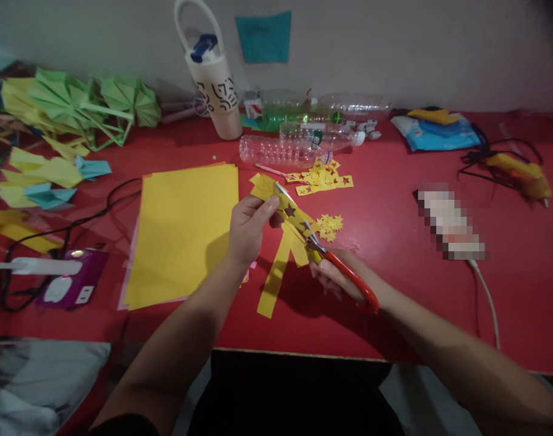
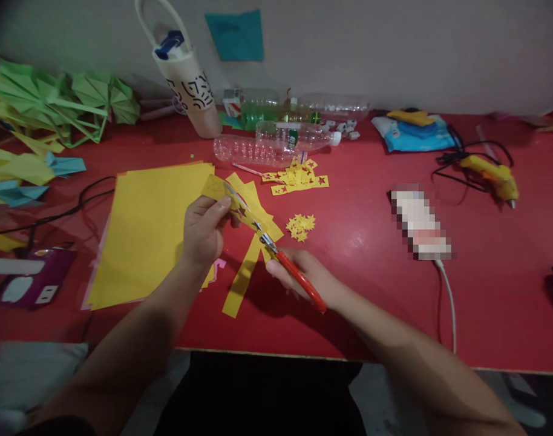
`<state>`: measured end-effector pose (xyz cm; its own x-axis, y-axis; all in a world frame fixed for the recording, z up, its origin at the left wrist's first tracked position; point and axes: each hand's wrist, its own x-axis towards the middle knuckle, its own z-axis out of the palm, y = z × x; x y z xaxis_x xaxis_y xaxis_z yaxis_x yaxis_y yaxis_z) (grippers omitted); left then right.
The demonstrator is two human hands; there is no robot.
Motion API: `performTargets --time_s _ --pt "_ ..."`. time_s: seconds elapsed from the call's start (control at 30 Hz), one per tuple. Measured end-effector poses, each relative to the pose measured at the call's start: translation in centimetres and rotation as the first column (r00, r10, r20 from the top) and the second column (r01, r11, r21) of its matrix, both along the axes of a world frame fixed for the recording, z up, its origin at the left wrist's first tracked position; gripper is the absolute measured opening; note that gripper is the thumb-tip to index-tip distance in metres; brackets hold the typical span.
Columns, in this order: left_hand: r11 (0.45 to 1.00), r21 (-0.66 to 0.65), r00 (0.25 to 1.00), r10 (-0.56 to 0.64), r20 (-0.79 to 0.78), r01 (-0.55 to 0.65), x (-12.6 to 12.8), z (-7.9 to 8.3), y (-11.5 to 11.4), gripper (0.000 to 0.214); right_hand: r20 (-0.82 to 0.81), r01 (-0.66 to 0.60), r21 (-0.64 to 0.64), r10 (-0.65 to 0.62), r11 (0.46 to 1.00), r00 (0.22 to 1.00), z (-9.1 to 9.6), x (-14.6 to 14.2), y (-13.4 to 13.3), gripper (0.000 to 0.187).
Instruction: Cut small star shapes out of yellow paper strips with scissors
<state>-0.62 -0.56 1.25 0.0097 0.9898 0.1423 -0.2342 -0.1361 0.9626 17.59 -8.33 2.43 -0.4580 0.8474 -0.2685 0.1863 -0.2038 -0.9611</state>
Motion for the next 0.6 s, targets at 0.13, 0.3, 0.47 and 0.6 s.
performTargets --time_s 0.13,0.3,0.47,0.6 --pt "1.000 0.000 1.000 -0.009 0.004 0.009 0.02 0.00 0.02 0.027 0.007 0.015 -0.014 -0.015 1.000 1.000 0.24 -0.10 0.01 0.050" --pt "1.000 -0.004 1.000 -0.011 0.013 0.011 0.13 0.12 0.02 0.026 -0.009 0.030 -0.043 -0.031 0.999 0.999 0.48 -0.26 0.00 0.047" --pt "1.000 -0.021 1.000 -0.009 0.012 0.009 0.15 0.29 -0.02 0.029 -0.036 0.040 -0.068 -0.042 0.997 0.998 0.54 -0.37 -0.07 0.047" --pt "1.000 -0.018 1.000 -0.006 0.018 0.006 0.17 0.34 0.03 0.030 -0.025 0.046 -0.059 -0.048 0.997 0.999 0.49 -0.39 -0.07 0.046"
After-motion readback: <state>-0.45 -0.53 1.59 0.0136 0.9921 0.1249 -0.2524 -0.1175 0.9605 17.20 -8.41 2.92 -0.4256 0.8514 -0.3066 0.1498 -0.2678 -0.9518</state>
